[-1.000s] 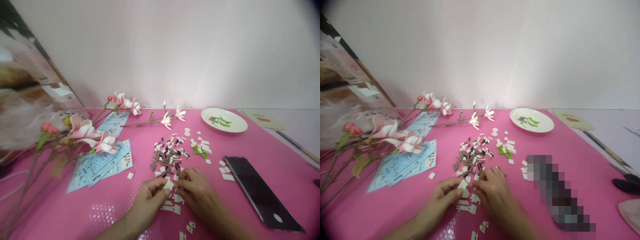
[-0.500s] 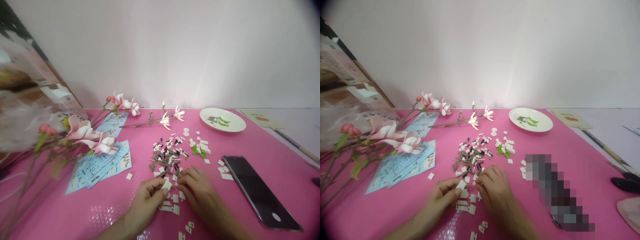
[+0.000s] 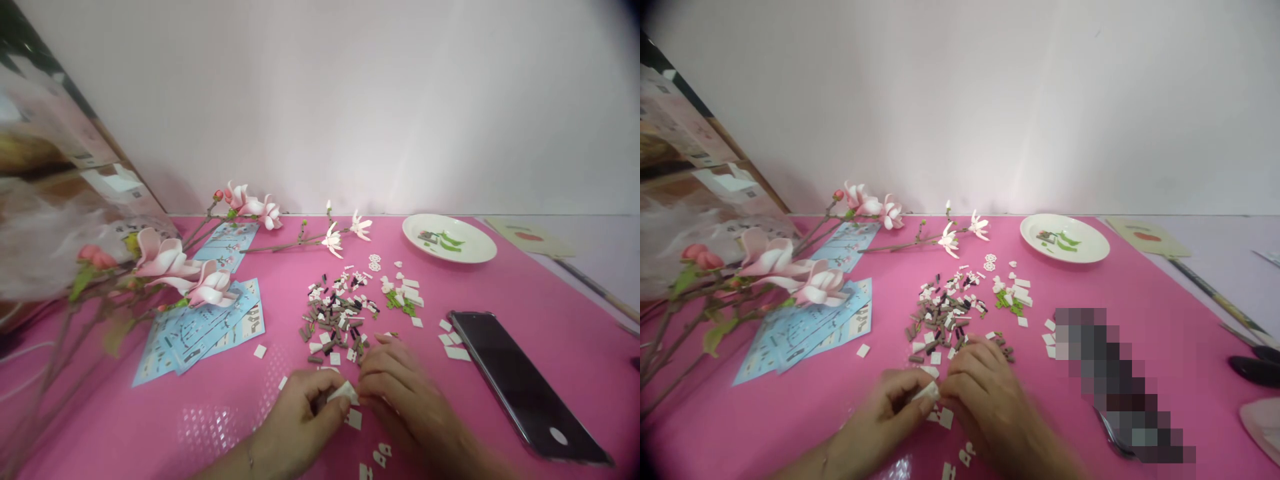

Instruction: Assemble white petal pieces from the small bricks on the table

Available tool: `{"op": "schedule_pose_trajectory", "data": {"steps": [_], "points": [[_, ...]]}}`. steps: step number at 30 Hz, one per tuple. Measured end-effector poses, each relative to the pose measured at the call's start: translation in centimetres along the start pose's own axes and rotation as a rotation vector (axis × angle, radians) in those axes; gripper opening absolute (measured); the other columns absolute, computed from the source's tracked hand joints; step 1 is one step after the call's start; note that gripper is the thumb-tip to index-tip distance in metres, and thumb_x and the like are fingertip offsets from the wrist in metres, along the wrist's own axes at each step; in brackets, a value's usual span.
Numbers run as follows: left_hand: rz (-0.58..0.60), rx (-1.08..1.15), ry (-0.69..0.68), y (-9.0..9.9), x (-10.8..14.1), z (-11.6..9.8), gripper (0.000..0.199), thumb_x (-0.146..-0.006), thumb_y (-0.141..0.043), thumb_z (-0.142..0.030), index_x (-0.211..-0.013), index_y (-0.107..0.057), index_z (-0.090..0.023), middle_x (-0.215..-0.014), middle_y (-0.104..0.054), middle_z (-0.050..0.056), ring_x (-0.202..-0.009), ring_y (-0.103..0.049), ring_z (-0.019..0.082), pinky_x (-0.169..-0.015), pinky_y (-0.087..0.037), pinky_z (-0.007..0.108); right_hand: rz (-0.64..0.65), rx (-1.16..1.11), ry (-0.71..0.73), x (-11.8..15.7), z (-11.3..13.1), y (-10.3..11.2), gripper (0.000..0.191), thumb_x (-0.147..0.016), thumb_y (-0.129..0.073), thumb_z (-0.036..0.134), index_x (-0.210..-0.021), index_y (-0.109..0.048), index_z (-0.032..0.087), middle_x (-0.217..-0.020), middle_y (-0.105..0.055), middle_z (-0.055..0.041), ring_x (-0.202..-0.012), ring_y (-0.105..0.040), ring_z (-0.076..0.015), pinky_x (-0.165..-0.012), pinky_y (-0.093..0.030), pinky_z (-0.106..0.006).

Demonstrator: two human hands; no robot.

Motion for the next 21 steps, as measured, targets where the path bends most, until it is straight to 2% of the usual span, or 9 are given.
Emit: {"op": "schedule_pose_trajectory", "data": {"steps": [5,12,21], "points": [[-0.011,-0.015,-0.027,-0.10,0.12,0.42,0.028,-0.084,-0.056,-0.035,-0.064,-0.051,-0.015,-0.059,-0.037,-0.003,-0.058,-0.034,0.011,-0.052,-0.024,0.022,-0.010,-0.049,0.026,0.00,0.18,0.02,0.014,-0.087,-0.047,0.006,-0.090,-0.053,0.018,-0.081,-0.057,-0.0029,-0.080,-0.049,-0.0172,-0.083,-0.039,-0.039],[-0.042,-0.070,-0.082,0.16,0.23,0.21,0.029,-0.088,-0.052,-0.037,-0.070,-0.057,-0.014,-0.064,-0.047,0.001,-0.061,-0.041,0.013,-0.055,-0.030,0.022,-0.046,-0.105,-0.123,0.54,-0.12,-0.23,0.013,-0.087,-0.053,0.010,-0.096,-0.055,0.020,-0.085,-0.056,-0.0045,-0.084,-0.049,-0.0195,-0.078,-0.039,-0.037],[-0.058,-0.146,-0.193,0.17,-0.02,0.72,0.029,-0.088,-0.053,-0.035,-0.073,-0.061,-0.013,-0.064,-0.051,0.001,-0.061,-0.044,0.012,-0.056,-0.031,0.022,-0.113,-0.247,-0.180,0.83,-0.35,-0.26,0.015,-0.084,-0.056,0.006,-0.088,-0.056,0.021,-0.084,-0.055,-0.0023,-0.086,-0.052,-0.0169,-0.074,-0.043,-0.031]]}}
Point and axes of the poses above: each hand's wrist, its own x-axis away from the middle knuckle, its own y-axis out of the back of the hand, z = x × y, the point moved 3 cm from there along -x, towards the middle knuckle
